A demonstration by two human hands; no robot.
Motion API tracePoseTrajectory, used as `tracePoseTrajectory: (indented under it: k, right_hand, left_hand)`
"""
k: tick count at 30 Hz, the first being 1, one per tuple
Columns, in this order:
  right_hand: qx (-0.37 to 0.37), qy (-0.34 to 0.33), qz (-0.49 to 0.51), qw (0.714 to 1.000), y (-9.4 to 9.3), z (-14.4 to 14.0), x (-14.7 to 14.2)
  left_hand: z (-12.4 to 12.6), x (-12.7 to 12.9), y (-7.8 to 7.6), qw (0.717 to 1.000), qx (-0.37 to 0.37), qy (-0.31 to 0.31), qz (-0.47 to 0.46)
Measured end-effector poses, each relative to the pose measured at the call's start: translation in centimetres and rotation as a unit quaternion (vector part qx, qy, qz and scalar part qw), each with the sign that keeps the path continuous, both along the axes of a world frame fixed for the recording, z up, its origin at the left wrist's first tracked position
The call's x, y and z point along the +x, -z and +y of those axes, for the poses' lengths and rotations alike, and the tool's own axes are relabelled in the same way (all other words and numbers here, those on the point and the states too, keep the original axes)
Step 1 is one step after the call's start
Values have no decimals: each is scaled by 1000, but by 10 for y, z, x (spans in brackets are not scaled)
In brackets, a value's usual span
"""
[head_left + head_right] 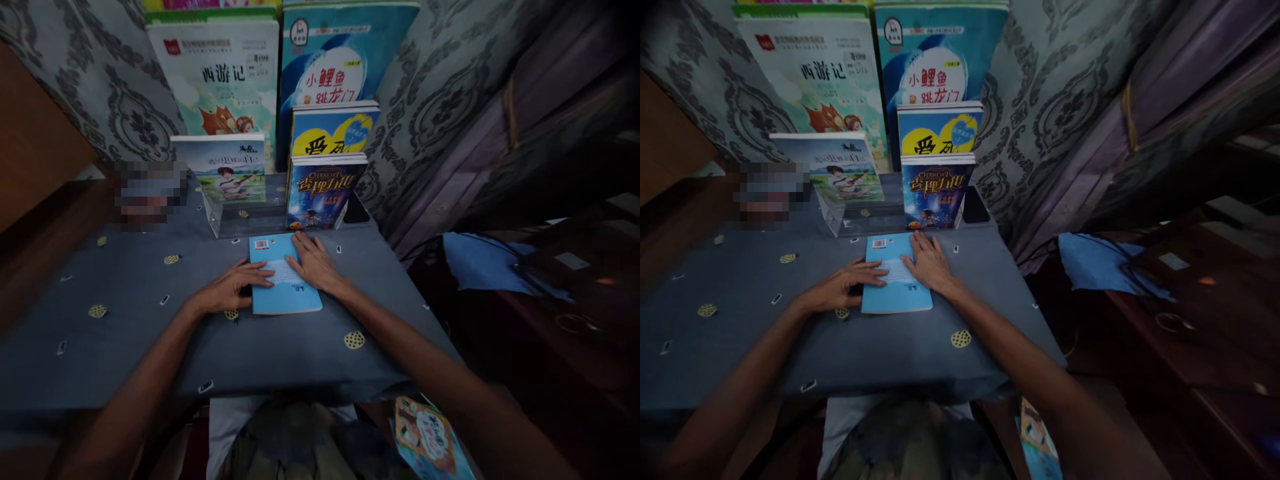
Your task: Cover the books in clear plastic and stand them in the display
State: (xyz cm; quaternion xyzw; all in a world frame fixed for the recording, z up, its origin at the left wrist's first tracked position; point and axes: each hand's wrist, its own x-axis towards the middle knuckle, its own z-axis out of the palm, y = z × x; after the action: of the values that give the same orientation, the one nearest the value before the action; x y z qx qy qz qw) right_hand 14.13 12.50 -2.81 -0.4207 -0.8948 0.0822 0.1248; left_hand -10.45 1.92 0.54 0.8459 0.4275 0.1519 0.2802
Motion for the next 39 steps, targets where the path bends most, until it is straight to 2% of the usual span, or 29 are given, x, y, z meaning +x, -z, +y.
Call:
tracePoseTrajectory:
  k: [7, 16, 21, 25, 29, 32, 36, 39]
  right_hand:
    - [4, -17, -3, 1000, 1, -32, 12]
    - [2, -104, 38, 994, 4, -81, 32]
    - [-47, -170, 107, 978, 2, -80, 44]
    - [-96, -177, 233, 951, 5, -66, 52]
    - [-145, -127, 393, 899, 5, -51, 54]
    - [-173, -98, 457, 867, 0, -39, 48]
    - [-160, -75, 488, 855, -9, -26, 28]
    - [-119, -58, 515, 847, -18, -19, 5]
  left_hand:
    - [2, -4, 6, 1000, 1, 3, -28]
    - [2, -3, 7, 999, 5, -3, -42]
    - [3, 0, 1, 996, 23, -23, -83]
    - [4, 5, -5, 984, 43, -64, -158]
    - [5, 10, -10, 957, 52, -134, -252]
    - [8, 15, -16, 929, 60, -192, -309]
    - [20, 23, -25, 886, 82, -276, -364]
    - [33, 28, -30, 837, 115, -337, -415]
